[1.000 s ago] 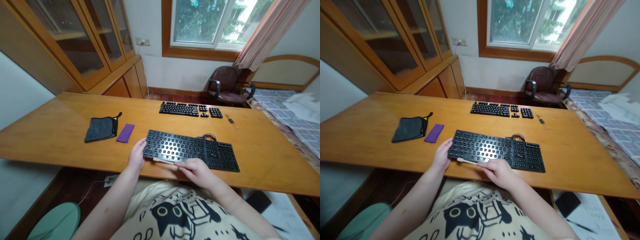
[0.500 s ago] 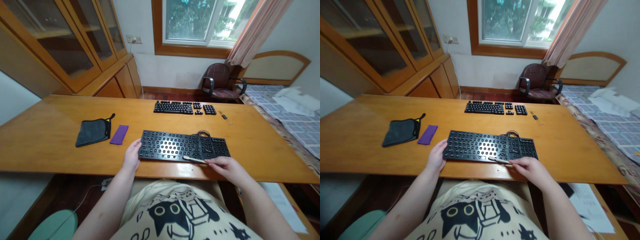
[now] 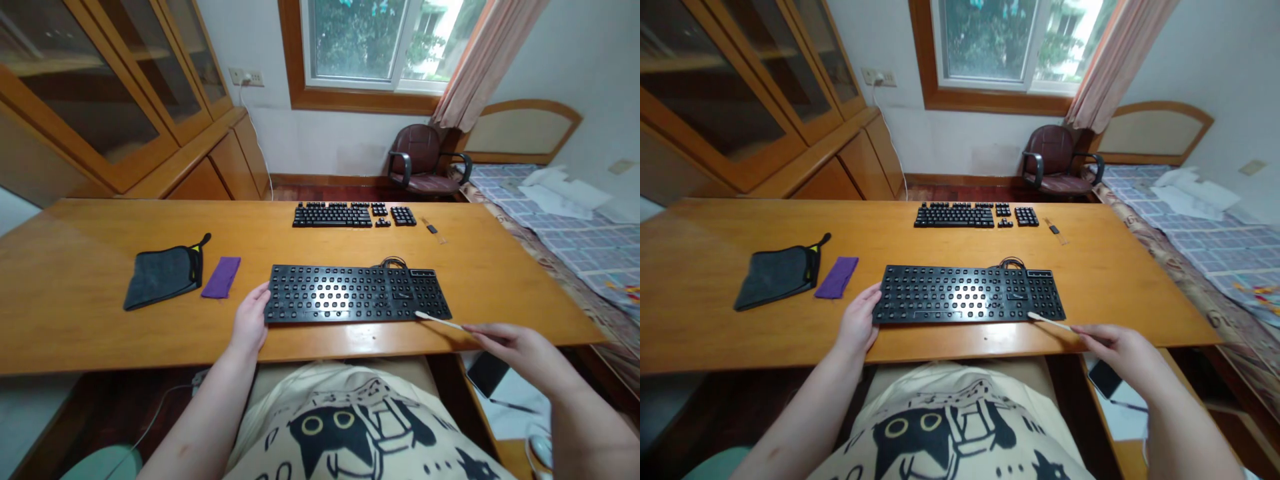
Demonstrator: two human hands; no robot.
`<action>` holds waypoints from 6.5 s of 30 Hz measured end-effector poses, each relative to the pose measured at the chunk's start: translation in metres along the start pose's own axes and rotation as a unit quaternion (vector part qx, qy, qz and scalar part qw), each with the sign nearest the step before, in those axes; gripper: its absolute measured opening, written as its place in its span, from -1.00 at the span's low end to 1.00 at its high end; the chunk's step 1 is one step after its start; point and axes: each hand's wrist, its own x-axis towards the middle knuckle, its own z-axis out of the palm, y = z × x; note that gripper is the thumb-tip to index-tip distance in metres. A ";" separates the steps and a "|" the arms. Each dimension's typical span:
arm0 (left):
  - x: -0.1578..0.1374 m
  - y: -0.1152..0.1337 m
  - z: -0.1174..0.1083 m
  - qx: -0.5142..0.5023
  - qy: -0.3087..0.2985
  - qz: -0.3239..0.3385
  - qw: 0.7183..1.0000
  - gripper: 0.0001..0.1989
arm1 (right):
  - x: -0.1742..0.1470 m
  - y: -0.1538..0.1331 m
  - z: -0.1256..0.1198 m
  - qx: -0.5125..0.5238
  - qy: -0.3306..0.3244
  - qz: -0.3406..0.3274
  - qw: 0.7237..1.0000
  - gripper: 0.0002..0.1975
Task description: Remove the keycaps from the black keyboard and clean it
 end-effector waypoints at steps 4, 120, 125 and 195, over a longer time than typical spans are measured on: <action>0.000 0.000 0.000 0.006 -0.006 0.005 1.000 -0.56 | -0.007 0.014 -0.025 -0.154 0.144 0.110 0.971 -0.68; 0.103 0.055 -0.014 0.725 0.093 0.243 0.638 -0.66 | 0.181 -0.047 0.078 0.139 0.412 -0.053 0.899 -0.69; 0.101 0.036 -0.027 0.748 0.120 0.186 0.625 -0.53 | 0.178 -0.050 0.074 0.142 0.411 -0.048 0.899 -0.71; -0.007 -0.025 0.081 0.725 -0.200 0.290 0.592 -0.40 | 0.170 -0.176 0.055 -0.149 0.151 -0.194 0.958 -0.62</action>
